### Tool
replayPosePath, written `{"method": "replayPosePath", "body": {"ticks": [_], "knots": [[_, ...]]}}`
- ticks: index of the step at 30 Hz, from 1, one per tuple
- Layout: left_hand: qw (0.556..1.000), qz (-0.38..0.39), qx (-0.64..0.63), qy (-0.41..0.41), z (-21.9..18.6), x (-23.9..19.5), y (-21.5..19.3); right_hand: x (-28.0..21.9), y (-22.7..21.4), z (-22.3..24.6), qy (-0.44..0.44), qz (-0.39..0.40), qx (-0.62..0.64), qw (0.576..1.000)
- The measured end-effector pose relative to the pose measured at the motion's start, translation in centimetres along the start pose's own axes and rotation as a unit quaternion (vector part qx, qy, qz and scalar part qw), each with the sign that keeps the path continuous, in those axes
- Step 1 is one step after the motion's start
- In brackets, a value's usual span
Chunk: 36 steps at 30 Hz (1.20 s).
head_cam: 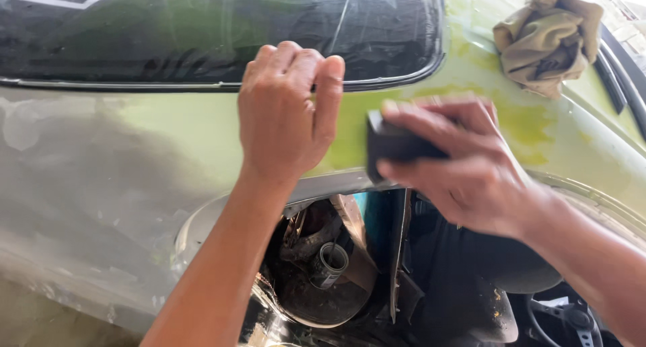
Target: The person sands the rear quarter panel of a lime green car using a sanding block. They repeatedly rub the surface near the rear window and wheel arch, occasionally pausing to wipe the area with a cloth.
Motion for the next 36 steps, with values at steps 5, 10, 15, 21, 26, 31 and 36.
{"method": "replayPosePath", "body": {"ticks": [5, 10, 15, 21, 26, 31, 36], "knots": [[1.000, 0.004, -0.006, -0.003, 0.2, 0.2, -0.3, 3.2, 0.3, -2.0, -0.011, -0.005, 0.010, 1.000], [0.999, -0.021, -0.039, -0.026, 0.1, -0.2, -0.3, 1.4, 0.3, -0.2, 0.001, -0.005, 0.003, 1.000], [0.998, -0.013, -0.060, -0.016, 0.2, 0.1, -0.6, 5.3, 0.4, -1.3, -0.020, -0.004, 0.002, 1.000], [0.990, -0.004, -0.087, -0.113, 0.5, -0.1, -0.6, 1.0, 1.0, 1.0, -0.014, 0.010, 0.006, 1.000], [0.985, 0.005, -0.106, -0.136, 0.2, -0.4, -0.6, 5.4, 1.8, -0.4, -0.009, -0.007, -0.008, 1.000], [0.986, -0.027, -0.097, -0.134, 0.3, -0.4, -1.0, 2.2, 2.0, 0.8, 0.004, 0.007, 0.004, 1.000], [0.990, -0.009, -0.085, -0.116, 0.4, -0.2, -1.1, 6.3, 1.6, -0.8, -0.012, 0.003, 0.036, 0.999]]}}
Point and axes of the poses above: each hand's wrist, its own x-axis towards the middle knuckle, its own y-axis out of the palm, z = x × y, the point moved 2 cm from there along x, towards the middle knuckle, and after that the axes turned 11 degrees about x, right-handed, at the moved point
